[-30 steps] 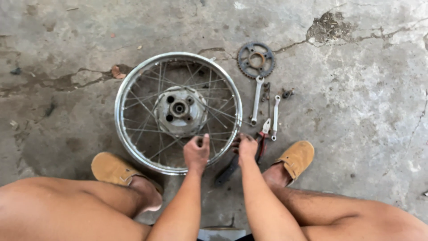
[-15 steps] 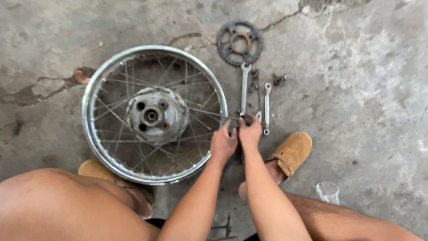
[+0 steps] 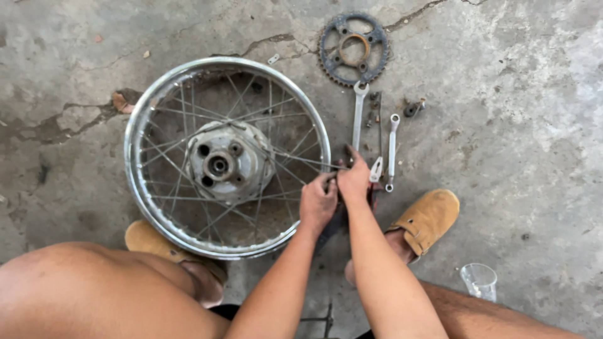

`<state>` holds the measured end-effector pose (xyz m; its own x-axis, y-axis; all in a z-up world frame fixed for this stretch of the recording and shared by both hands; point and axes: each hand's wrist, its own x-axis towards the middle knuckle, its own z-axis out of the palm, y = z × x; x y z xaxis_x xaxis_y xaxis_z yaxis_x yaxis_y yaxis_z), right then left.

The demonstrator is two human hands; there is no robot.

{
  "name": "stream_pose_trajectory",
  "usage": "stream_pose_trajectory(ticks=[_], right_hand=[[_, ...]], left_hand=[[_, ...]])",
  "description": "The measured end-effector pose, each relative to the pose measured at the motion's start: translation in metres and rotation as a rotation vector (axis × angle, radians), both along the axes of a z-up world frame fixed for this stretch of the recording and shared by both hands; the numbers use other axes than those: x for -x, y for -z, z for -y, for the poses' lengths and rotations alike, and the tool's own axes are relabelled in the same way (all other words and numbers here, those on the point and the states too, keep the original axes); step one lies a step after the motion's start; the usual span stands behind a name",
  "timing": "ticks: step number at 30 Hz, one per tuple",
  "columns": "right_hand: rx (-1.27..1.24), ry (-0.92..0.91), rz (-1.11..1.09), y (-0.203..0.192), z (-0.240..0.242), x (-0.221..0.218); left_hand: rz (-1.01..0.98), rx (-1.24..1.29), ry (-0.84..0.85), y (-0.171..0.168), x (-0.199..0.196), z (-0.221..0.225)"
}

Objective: Checking and adjusting the tension of spokes on a motorcycle wheel rim

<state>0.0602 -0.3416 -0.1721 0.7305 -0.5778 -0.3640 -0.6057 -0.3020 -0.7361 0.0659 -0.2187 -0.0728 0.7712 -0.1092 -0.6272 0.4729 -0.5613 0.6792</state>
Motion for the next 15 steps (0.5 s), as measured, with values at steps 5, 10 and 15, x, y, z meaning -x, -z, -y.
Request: stream_pose_trajectory(ticks=[5,10,15], right_hand=[[0.042,0.040,-0.080,0.017,0.006,-0.009],[0.121,0.109,-0.184,0.053,0.011,-0.001],[0.223,0.114,-0.133,0.013,0.006,-0.017]], left_hand=[[-0.003,0.014,0.006,0.010,0.005,-0.005],[0.089,0.040,-0.098,0.021,0.019,-0.013],[0.313,-0.154,-0.167,0.030,0.035,-0.032]])
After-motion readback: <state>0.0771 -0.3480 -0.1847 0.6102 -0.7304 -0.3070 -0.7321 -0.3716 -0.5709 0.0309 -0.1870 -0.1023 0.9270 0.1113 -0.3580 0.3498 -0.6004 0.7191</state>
